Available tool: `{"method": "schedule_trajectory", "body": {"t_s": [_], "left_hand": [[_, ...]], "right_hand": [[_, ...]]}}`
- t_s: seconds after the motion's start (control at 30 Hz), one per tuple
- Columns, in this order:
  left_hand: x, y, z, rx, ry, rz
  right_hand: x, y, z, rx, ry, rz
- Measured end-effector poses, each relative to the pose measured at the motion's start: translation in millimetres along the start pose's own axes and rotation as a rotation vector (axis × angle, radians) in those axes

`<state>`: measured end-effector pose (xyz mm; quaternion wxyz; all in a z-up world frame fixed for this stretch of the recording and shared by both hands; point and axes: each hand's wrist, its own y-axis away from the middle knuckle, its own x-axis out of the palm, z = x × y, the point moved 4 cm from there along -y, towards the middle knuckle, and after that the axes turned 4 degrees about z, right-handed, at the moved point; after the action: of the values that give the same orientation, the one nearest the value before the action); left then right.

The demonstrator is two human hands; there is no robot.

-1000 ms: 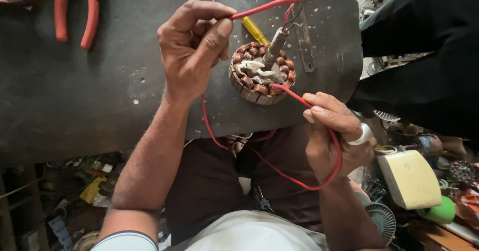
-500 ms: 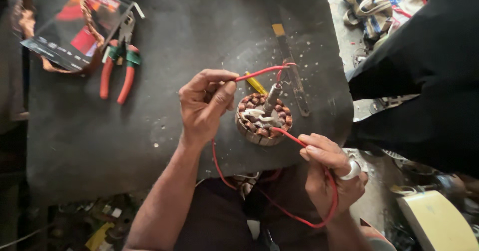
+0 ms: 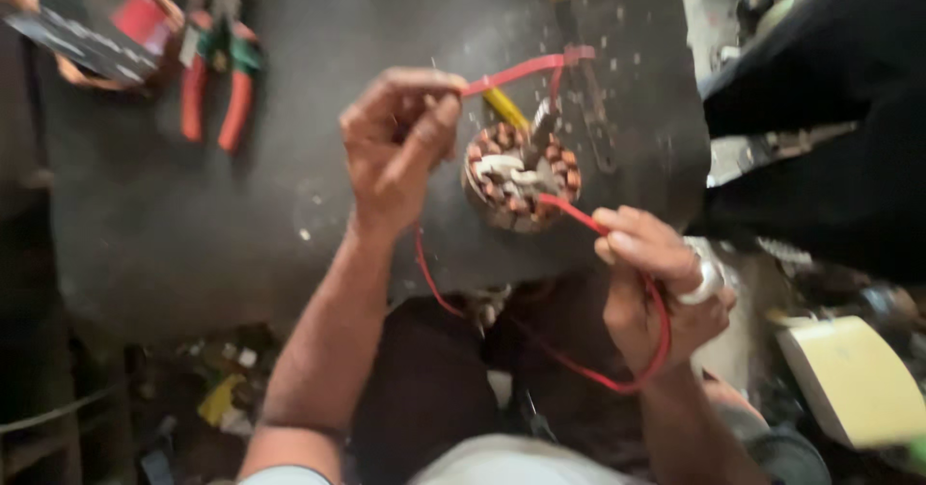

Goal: The person works on a fan motor core by hand and using a screwdriver to manipulate the internal wiring and paper insulation. The person holds and repositions several red wires connected to the core while another person holds a phone nearby.

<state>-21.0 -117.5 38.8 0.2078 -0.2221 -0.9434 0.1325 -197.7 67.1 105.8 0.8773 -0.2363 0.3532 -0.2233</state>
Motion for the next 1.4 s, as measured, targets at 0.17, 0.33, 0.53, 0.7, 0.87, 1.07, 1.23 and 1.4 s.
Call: {"method": "schedule_trajectory", "body": {"t_s": [0.17,0.33,0.53,0.7,0.87,1.07,1.23,1.4], "left_hand": [[-3,-10,9,0.119,-0.014,0.055],[-4,0,5,0.067,-0.043,0.033],[-4,-3,4,0.095,-0.043,0.062],[-4,-2,5,0.098,-0.036,0.060],[-3,-3,7,0.100,-0.025,0.063],[-4,-4,7,0.125,-0.023,0.082],[-4,-4,7,0.133,-0.024,0.085],[-3,-3,6,0.108,-0.021,0.074]], "right_hand": [[1,5,-7,0.027,-0.046,0.017],[2,8,-9,0.017,-0.098,0.021],[3,8,-10,0.008,-0.129,0.011],[-5,9,-10,0.030,-0.158,-0.053],[-2,9,-11,0.029,-0.174,0.006],[1,7,-10,0.033,-0.173,0.029],[3,7,-12,0.025,-0.162,0.021],[1,12,-13,0.047,-0.178,-0.015]]}}
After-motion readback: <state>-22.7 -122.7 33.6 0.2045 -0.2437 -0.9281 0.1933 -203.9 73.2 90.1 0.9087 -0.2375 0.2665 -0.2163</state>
